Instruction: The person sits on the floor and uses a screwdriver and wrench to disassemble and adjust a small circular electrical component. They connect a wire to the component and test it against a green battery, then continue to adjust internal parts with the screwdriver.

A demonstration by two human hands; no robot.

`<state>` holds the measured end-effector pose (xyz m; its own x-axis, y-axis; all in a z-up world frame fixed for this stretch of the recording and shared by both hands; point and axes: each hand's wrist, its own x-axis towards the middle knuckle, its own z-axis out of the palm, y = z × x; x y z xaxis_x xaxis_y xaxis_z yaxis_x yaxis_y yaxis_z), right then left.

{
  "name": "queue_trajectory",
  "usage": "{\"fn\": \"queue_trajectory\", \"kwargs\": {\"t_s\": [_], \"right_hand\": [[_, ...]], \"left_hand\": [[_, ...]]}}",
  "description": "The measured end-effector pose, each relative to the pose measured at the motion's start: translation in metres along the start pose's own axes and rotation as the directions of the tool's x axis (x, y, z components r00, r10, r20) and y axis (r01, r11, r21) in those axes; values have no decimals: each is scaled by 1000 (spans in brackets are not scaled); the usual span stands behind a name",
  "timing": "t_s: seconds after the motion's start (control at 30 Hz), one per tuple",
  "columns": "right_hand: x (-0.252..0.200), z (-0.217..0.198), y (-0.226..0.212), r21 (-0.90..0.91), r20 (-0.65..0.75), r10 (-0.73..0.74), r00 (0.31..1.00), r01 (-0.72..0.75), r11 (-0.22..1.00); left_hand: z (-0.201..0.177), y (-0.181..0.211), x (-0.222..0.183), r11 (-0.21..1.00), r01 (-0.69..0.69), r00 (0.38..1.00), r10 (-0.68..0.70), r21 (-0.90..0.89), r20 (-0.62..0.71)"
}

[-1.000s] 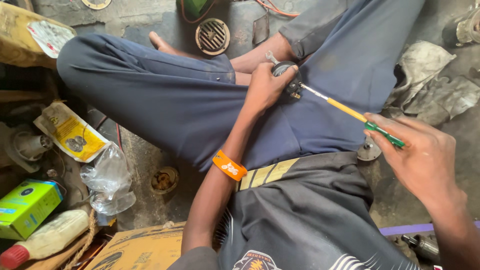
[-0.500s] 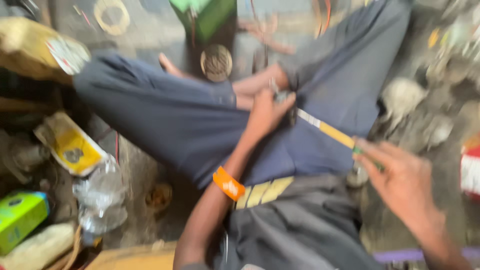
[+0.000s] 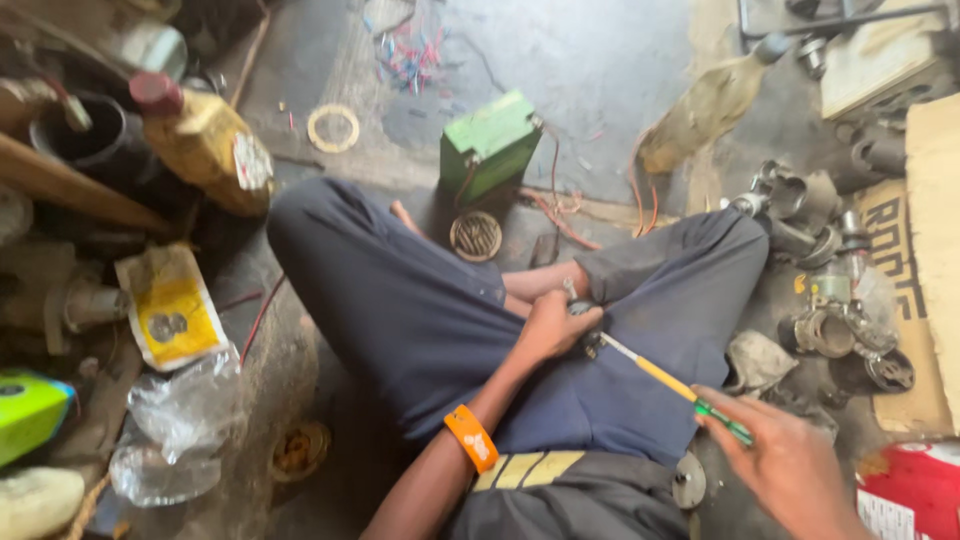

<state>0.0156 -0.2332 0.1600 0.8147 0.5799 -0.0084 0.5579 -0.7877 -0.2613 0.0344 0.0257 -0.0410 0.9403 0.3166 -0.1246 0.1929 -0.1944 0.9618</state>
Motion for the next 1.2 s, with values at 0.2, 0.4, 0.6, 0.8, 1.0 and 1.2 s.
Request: {"fn": "queue_trajectory", "kwargs": {"t_s": [0.2, 0.4, 0.6, 0.8, 1.0, 1.2], "right_hand": [[-3, -15, -5, 18, 169, 107, 980, -111, 994], [6, -20, -19, -200, 242, 87, 966, -38, 979], [4, -16, -21, -118, 194, 73, 978, -51, 992], [0, -15, -22, -86, 183, 105, 977, -91, 992], [-2, -11, -23, -83, 139, 37, 990, -26, 996], [-1, -6, -23, -195, 138, -26, 990, 53, 979]], "left_hand": [[7, -21, 13, 990, -135, 987, 137, -30, 83], [4, -13, 12, 996, -90, 991, 89, 4, 100], [3, -8, 9, 997, -70, 992, 64, 46, 110], [5, -9, 8, 992, -113, 992, 110, 51, 58], [6, -7, 7, 996, -51, 997, 46, 76, 69], [13, -3, 0, 993, -91, 996, 91, 78, 3]]}}
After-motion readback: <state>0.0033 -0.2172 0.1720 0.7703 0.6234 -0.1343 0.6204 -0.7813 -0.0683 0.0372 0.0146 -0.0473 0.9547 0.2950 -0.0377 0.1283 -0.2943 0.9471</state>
